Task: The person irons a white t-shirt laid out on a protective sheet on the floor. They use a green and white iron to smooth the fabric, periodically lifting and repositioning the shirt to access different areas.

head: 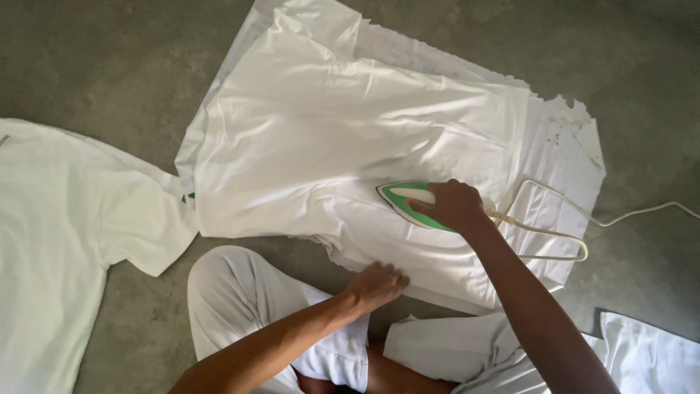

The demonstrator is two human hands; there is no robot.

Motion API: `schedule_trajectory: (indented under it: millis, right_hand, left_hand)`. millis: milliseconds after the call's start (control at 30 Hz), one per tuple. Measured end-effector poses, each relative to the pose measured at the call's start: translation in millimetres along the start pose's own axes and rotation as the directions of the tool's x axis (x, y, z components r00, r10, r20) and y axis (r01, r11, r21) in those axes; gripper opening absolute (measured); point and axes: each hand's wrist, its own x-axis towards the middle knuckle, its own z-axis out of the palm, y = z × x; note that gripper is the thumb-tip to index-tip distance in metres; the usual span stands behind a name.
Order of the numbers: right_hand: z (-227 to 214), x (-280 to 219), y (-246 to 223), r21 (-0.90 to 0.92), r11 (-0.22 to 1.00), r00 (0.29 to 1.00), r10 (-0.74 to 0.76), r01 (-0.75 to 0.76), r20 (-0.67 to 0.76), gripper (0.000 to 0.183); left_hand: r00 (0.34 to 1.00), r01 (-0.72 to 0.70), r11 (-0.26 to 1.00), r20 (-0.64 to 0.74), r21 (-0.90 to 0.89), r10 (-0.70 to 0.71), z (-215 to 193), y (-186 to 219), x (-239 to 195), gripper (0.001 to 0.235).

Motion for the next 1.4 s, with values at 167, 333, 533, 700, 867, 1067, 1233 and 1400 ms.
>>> schedule_trajectory:
  millis: [167, 333, 533, 700, 867, 1067, 1233, 1400]
  right_hand:
    - [8, 10, -3, -0.009, 1.000, 0.999, -0.015, 0.015, 0.038, 0.091]
    - [7, 12, -5, -0.013, 1.000, 0.998, -0.002, 0.003, 0.061, 0.090]
    - [-9, 8, -14, 0.011, 1.000, 0.995, 0.010, -0.011, 0.100, 0.088]
    - [-10, 7, -37, -0.043, 0.998, 0.995, -0.034, 0.038, 0.091, 0.085]
    - [-8, 18, -46, -0.043, 0.998, 0.992, -0.037, 0.043, 0.124, 0.094]
    - [-12, 30, -70, -0.074, 0.995, 0.993, -0.059, 0.067, 0.102, 0.093]
    - [-17, 40, -104, -0.095, 0.990, 0.987, -0.096, 0.108, 0.129, 0.090]
    - [2, 64, -141, -0.138, 0.968, 0.976, -0.197, 0.209, 0.095, 0.096]
  left_hand:
    - [0.990, 0.099, 0.995, -0.106, 0.032, -0.095, -52, -1, -16, 0.050]
    - [0.975, -0.004, 0.968, -0.214, 0.250, 0.059, 17, -24, 44, 0.017]
    - [0.884, 0.041, 0.941, -0.451, 0.337, 0.123, 6, 20, 43, 0.011]
    - [0.921, 0.039, 0.872, -0.321, -0.489, -0.221, -73, 7, -13, 0.025]
    - [0.600, 0.183, 0.620, -0.413, -0.763, -0.685, -173, -126, -145, 0.016]
    - [0.034, 0.833, 0.367, -0.625, -0.413, -0.780, -126, -299, -256, 0.074]
    - [0.040, 0.813, 0.288, -0.444, -0.506, -0.895, -110, -331, -276, 0.057]
    - [0.133, 0.522, 0.444, -0.444, -0.729, -0.886, -136, -315, -292, 0.045]
